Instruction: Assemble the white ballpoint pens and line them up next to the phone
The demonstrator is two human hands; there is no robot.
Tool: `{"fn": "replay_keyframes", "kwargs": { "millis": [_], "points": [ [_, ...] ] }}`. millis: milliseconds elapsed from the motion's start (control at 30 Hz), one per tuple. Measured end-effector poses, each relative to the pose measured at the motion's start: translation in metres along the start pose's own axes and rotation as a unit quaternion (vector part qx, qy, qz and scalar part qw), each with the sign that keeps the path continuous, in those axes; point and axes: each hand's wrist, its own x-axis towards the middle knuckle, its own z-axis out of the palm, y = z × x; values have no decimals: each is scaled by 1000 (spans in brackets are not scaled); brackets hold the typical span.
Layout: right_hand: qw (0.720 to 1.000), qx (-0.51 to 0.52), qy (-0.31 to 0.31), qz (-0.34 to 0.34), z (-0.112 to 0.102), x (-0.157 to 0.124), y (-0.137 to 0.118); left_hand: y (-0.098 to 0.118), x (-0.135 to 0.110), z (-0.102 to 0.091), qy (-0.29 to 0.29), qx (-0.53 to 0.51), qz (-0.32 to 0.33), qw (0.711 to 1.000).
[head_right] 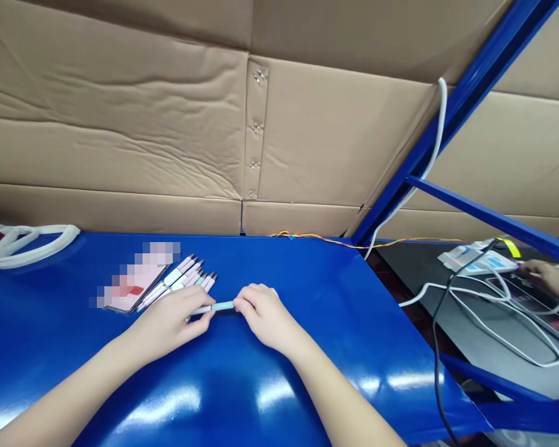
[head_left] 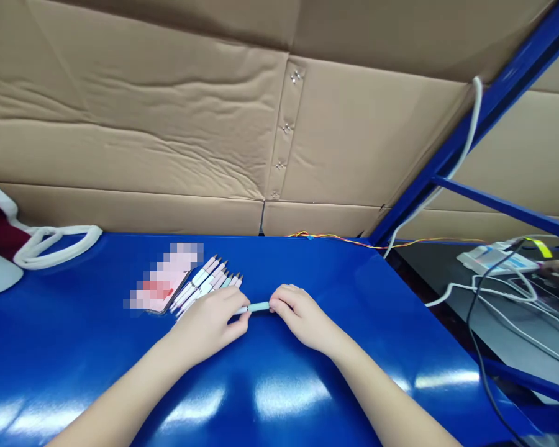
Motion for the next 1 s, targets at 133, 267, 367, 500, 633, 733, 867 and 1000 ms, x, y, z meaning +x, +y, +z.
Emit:
{"fn": "replay_keyframes", "kwargs": {
  "millis": [133,267,367,500,633,733,867,1000],
  "points": [
    [1000,10,11,-12,0,-1,1,0,0,-1,-11,-1,0,1000],
    [999,-5,17,-47,0,-3,3,-1,1,-1,-1,1,6,1000],
    [998,-25,5,-54,0,-2,4,1,0,0,-4,-1,1,1000],
    [998,-18,6,-57,-3,0,6,3,0,-2,-28,10,-3,1000],
    [998,24,51,-20,-11,1,10,0,1,-7,-35,67,-19,997],
    [997,39,70,17,-14,1,13,-2,2,-9,-55,101,-38,993],
    [996,49,61,32,-13,2,14,-3,3,-8,-57,119,-32,991],
    [993,93,55,51,-12,2,17,-2,3,-4,-40,129,-23,991]
  ]
}}
